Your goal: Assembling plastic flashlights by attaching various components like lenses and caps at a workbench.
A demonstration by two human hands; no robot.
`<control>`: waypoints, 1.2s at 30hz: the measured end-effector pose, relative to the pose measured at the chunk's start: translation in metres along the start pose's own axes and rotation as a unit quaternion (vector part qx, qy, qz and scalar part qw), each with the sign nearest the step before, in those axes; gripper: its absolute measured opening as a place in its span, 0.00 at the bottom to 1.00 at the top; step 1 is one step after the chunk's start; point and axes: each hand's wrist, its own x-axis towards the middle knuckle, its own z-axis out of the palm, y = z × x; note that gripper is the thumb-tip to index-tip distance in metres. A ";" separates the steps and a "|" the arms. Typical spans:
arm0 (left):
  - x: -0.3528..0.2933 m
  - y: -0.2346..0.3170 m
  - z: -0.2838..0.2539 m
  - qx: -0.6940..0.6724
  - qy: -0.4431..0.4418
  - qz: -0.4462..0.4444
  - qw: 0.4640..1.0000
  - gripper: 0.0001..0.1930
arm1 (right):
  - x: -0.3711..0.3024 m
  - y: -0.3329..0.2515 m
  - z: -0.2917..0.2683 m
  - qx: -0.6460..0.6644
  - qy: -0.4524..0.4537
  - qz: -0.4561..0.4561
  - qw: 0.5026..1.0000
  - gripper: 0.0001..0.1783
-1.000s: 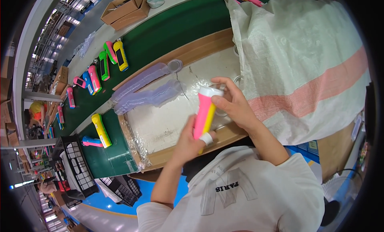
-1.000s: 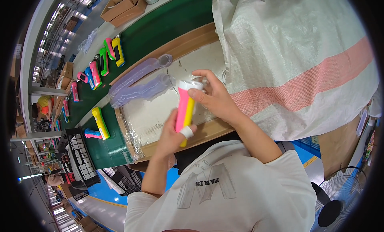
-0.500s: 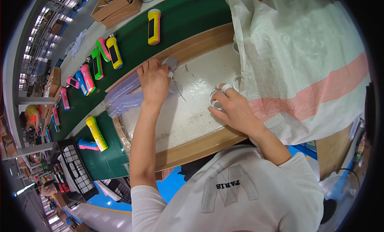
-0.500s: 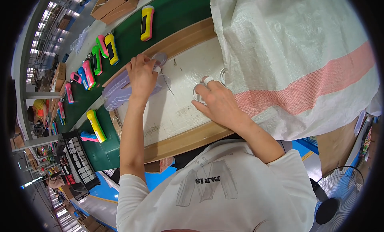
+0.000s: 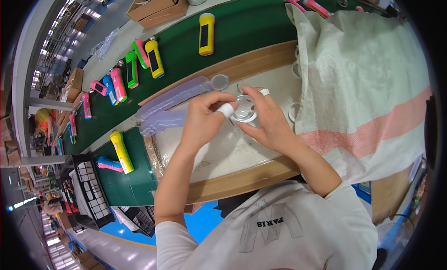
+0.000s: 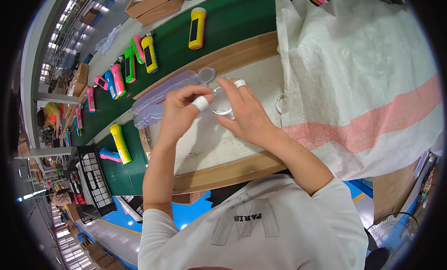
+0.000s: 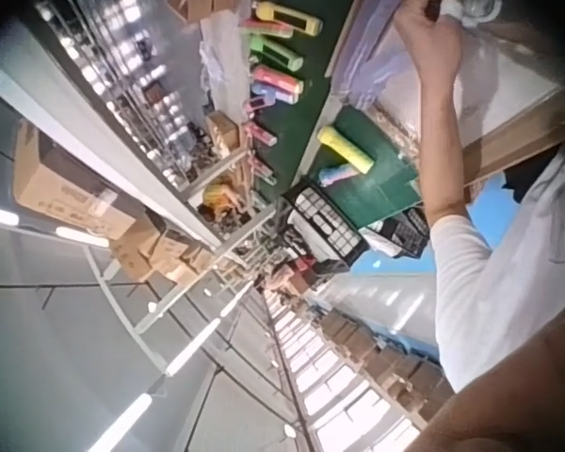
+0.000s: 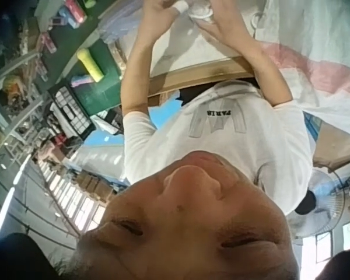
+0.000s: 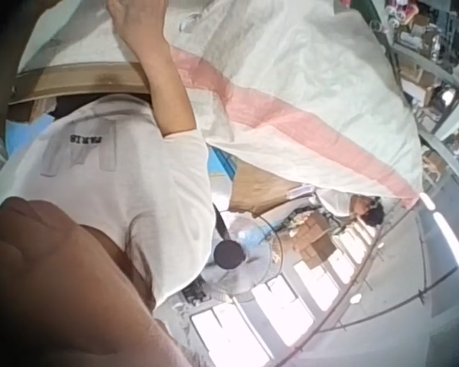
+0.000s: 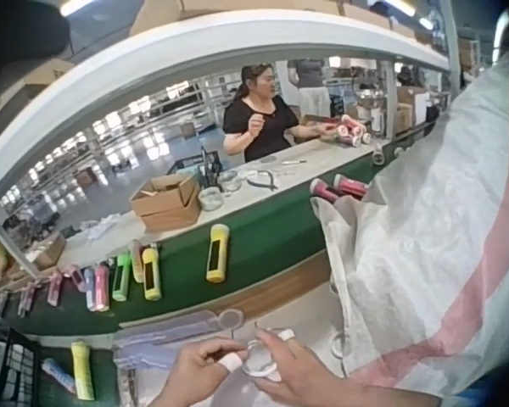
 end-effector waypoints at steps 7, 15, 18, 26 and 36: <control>0.089 -0.063 -0.096 0.449 0.266 0.131 0.843 0.15 | 0.002 0.014 0.006 0.087 -0.003 0.050 0.995 0.40; 0.131 -0.121 -0.169 0.511 0.162 -0.088 0.840 0.17 | 0.005 0.026 0.017 0.137 -0.008 0.067 0.988 0.39; 0.115 -0.114 -0.175 0.365 0.202 0.017 0.909 0.15 | 0.006 0.024 0.014 0.153 0.008 0.067 0.986 0.39; -0.017 0.004 -0.125 -0.026 0.060 0.024 0.998 0.12 | 0.006 0.023 0.002 0.108 0.097 0.087 0.986 0.41; -0.097 0.071 -0.074 -0.106 -0.052 -0.011 0.993 0.18 | -0.005 0.012 -0.007 0.026 0.108 -0.030 0.993 0.41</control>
